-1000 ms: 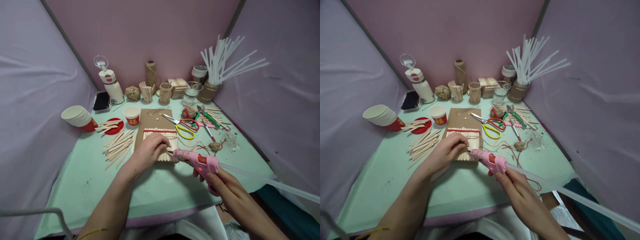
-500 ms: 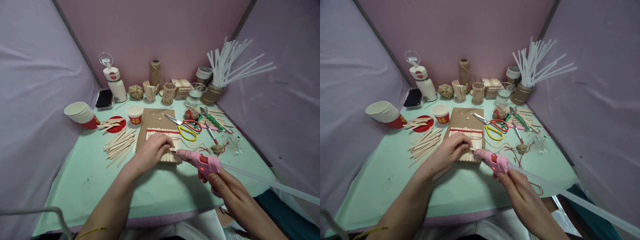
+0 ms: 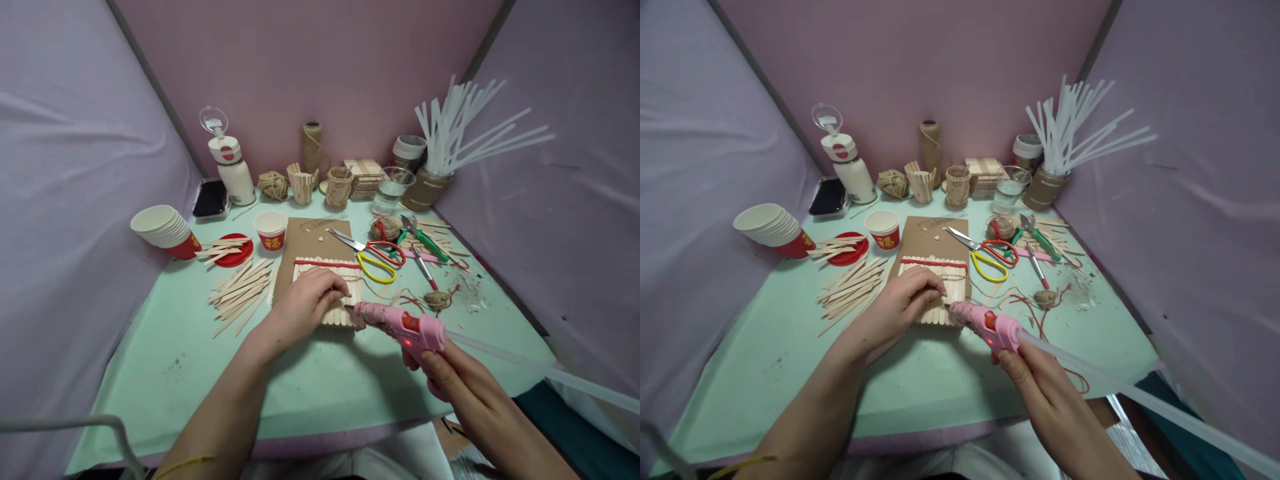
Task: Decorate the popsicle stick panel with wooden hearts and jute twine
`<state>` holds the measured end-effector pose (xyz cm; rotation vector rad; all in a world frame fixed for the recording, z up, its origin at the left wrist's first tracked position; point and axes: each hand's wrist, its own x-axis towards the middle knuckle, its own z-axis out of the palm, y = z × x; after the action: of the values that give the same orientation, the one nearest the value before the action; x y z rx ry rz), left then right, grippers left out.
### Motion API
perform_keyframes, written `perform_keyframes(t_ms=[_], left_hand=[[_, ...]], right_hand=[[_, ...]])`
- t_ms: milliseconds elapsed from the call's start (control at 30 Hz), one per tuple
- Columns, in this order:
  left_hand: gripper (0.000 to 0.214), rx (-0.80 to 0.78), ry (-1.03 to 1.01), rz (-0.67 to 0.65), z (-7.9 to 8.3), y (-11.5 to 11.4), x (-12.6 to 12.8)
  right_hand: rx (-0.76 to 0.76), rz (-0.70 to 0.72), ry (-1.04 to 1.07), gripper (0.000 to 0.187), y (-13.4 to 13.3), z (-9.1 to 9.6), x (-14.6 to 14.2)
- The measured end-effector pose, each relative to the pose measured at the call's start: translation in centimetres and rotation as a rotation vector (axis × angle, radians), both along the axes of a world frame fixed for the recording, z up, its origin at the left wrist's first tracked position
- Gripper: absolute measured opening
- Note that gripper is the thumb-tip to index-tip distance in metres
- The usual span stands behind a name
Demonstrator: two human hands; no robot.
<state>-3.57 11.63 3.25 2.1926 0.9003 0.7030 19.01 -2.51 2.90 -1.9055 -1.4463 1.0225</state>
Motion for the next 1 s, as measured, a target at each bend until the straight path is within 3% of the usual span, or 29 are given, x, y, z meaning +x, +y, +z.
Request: perform_keyframes(t_ms=[333, 633, 867, 1000], left_hand=[[0.016, 0.003, -0.008, -0.014, -0.3, 0.1, -0.1], [0.015, -0.003, 0.007, -0.009, -0.2, 0.1, 0.0], [0.013, -0.014, 0.012, 0.008, 0.0, 0.0, 0.1], [0.011, -0.070, -0.003, 0.039, -0.1, 0.1, 0.2]], right_hand=[[0.056, -0.101, -0.057, 0.044, -0.6, 0.7, -0.4], [0.102, 0.008, -0.142, 0.046, -0.7, 0.1, 1.4], [0.193, 0.089, -0.130, 0.043, 0.2, 2.0, -0.4], [0.218, 0.072, -0.109, 0.048, 0.0, 1.9, -0.7]])
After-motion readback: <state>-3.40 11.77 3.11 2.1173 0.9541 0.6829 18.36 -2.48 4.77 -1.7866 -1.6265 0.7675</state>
